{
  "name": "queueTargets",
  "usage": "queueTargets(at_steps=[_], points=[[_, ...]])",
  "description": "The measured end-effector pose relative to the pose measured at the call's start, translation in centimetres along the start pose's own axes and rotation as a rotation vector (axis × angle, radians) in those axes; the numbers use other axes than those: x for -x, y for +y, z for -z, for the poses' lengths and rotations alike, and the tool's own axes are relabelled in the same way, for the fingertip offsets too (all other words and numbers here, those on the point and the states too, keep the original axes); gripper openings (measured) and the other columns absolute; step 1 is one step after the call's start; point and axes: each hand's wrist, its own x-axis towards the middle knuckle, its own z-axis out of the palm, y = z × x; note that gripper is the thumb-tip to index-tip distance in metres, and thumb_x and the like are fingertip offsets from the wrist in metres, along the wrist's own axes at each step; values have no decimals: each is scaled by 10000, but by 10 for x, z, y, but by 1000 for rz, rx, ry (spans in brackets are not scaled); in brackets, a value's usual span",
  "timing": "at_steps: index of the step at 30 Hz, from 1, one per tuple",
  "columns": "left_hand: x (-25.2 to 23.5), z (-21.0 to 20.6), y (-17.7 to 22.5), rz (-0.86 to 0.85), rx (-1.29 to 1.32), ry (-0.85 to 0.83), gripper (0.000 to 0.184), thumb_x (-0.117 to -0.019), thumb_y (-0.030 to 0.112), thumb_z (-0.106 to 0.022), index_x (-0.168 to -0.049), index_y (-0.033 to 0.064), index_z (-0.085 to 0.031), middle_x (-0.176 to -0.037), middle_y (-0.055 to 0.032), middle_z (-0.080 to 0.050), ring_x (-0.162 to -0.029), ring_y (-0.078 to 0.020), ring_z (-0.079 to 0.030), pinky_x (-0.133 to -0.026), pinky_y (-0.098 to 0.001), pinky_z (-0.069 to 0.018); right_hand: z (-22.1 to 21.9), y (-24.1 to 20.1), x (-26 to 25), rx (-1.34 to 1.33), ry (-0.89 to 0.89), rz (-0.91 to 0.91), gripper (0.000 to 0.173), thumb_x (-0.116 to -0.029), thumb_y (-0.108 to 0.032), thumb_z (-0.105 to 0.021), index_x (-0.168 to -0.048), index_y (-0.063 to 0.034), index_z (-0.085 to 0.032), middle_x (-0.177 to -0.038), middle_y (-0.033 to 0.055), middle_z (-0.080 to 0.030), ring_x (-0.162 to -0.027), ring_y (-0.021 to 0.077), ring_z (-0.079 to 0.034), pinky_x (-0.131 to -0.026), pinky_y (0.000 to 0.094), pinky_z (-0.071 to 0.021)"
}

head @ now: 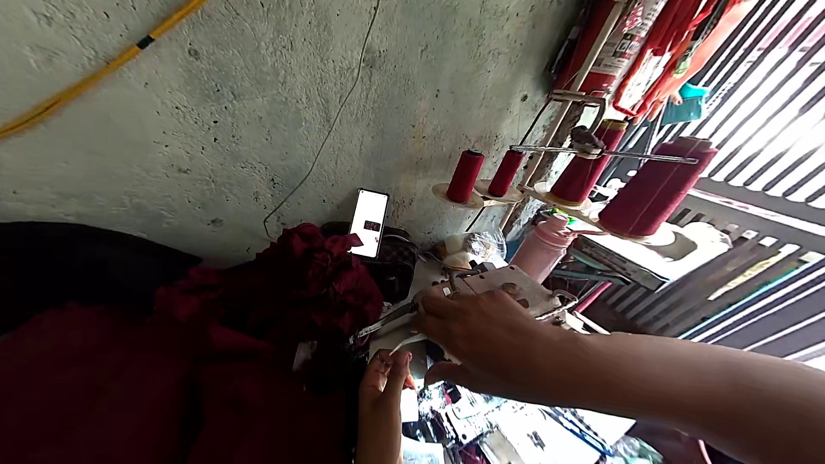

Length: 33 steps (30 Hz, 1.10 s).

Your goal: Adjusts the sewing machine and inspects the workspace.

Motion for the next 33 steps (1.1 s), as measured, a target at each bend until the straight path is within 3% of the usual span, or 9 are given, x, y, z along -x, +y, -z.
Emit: queueTargets(at_steps=[3, 5, 9, 13, 15, 17, 20, 28, 33], points=[[0, -1, 2, 6, 43, -4, 190, -979, 1, -455, -938, 85, -621, -752, 51, -648, -669, -35, -631, -711, -215, -563, -25, -7, -7, 60, 90, 3, 333, -966, -314, -683, -993, 18, -680, -964, 186, -632, -752, 344, -665, -523, 441, -490], [-1, 0, 0, -9, 62, -21, 224, -951, -38, -434, -937, 82, -623, -760, 47, -655, -674, -38, -634, -710, -213, -561, -39, -5, -10, 115, 226, 55, 171, -908, -174, -706, -858, -13, -680, -866, 147, -629, -653, 288, -650, -452, 392, -466], [0, 1, 1, 2, 124, -62, 236, -988, -19, -403, -951, 79, -614, -731, 32, -670, -689, -64, -678, -720, -234, -590, -35, -2, -8, 70, 240, 81, 105, -898, -117, -684, -855, -22, -678, -867, 136, -614, -650, 278, -635, -455, 383, -448], [3, -1, 3, 51, 158, -109, 226, -1001, 19, -374, -1003, 113, -579, -580, 107, -515, -526, -22, -564, -626, -213, -553, -41, 0, -7, 83, 291, 90, 148, -912, -152, -659, -840, -24, -664, -845, 129, -610, -612, 261, -624, -435, 362, -430], [3, -2, 4, 50, 162, -94, 254, -970, 24, -402, -1076, 109, -617, -596, 119, -492, -498, 7, -488, -566, -177, -486, -46, 1, -8, 89, 354, 103, 187, -910, -172, -648, -793, -26, -652, -798, 121, -604, -580, 250, -617, -416, 349, -421], [4, -1, 3, 4, 130, -86, 252, -943, 24, -499, -1125, 87, -662, -721, 100, -600, -525, 38, -473, -537, -140, -434, -50, 3, -9, 81, 391, 115, 228, -909, -208, -648, -764, -33, -644, -772, 113, -597, -565, 241, -609, -408, 343, -411], [6, -1, 2, -33, 70, -47, 226, -913, -12, -575, -1077, 66, -710, -854, 60, -710, -575, 47, -510, -557, -134, -437, -50, 4, -9, 57, 369, 107, 254, -913, -224, -652, -755, -27, -630, -765, 119, -594, -583, 253, -619, -418, 356, -416], [4, -3, 1, -1, 102, -4, 210, -930, -3, -553, -902, 111, -727, -609, 99, -586, -509, 34, -486, -531, -146, -426, -48, 9, -7, -13, 349, 105, 250, -936, -227, -634, -780, -32, -643, -781, 119, -606, -597, 261, -631, -432, 383, -436], [6, -2, 2, 19, 146, -62, 206, -953, 37, -561, -900, 139, -733, -615, 108, -581, -512, 40, -487, -527, -141, -429, -41, 20, -4, -114, 368, 54, 383, -994, -436, -596, -1046, -73, -707, -946, 117, -635, -647, 249, -646, -471, 387, -477]])
